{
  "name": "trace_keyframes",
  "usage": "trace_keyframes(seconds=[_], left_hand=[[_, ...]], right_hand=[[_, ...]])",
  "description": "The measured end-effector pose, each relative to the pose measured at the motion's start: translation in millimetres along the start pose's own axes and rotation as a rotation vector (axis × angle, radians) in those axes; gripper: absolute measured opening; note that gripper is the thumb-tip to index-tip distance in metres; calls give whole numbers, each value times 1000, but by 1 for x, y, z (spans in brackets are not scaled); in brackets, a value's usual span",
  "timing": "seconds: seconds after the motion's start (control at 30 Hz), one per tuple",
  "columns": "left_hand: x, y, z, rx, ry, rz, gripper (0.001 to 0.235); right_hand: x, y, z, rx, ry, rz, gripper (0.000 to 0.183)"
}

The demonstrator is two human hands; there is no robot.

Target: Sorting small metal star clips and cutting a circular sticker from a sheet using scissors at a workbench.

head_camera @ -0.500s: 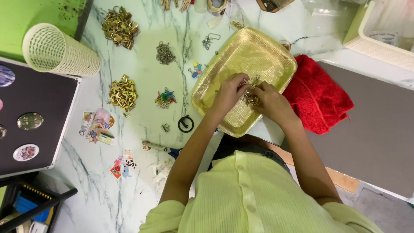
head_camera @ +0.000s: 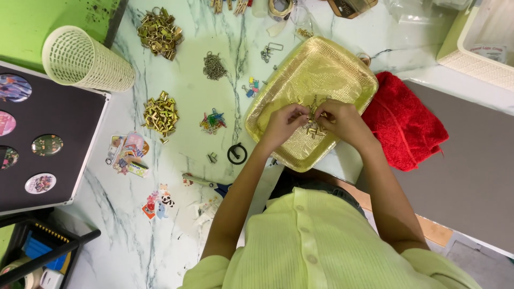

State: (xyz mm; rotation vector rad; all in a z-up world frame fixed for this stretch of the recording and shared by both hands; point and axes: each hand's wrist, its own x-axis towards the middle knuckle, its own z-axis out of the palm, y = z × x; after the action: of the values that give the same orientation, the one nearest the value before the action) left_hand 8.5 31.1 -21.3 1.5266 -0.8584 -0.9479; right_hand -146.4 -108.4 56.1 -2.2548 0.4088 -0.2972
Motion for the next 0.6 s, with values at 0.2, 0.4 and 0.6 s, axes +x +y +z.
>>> trace_keyframes(seconds=[0.2,0.4,0.6], left_hand=[[-9,-12,-6,-171,-39,21,27],[-26,13,-14,169,167,151,26],[-36,2,-47,117,347,129,22]], right_hand=[[17,-9,-1,39,-48,50,20],[34,-26,6,14,-113,60,16],[65,-44,38,-16,-180,-80,18]])
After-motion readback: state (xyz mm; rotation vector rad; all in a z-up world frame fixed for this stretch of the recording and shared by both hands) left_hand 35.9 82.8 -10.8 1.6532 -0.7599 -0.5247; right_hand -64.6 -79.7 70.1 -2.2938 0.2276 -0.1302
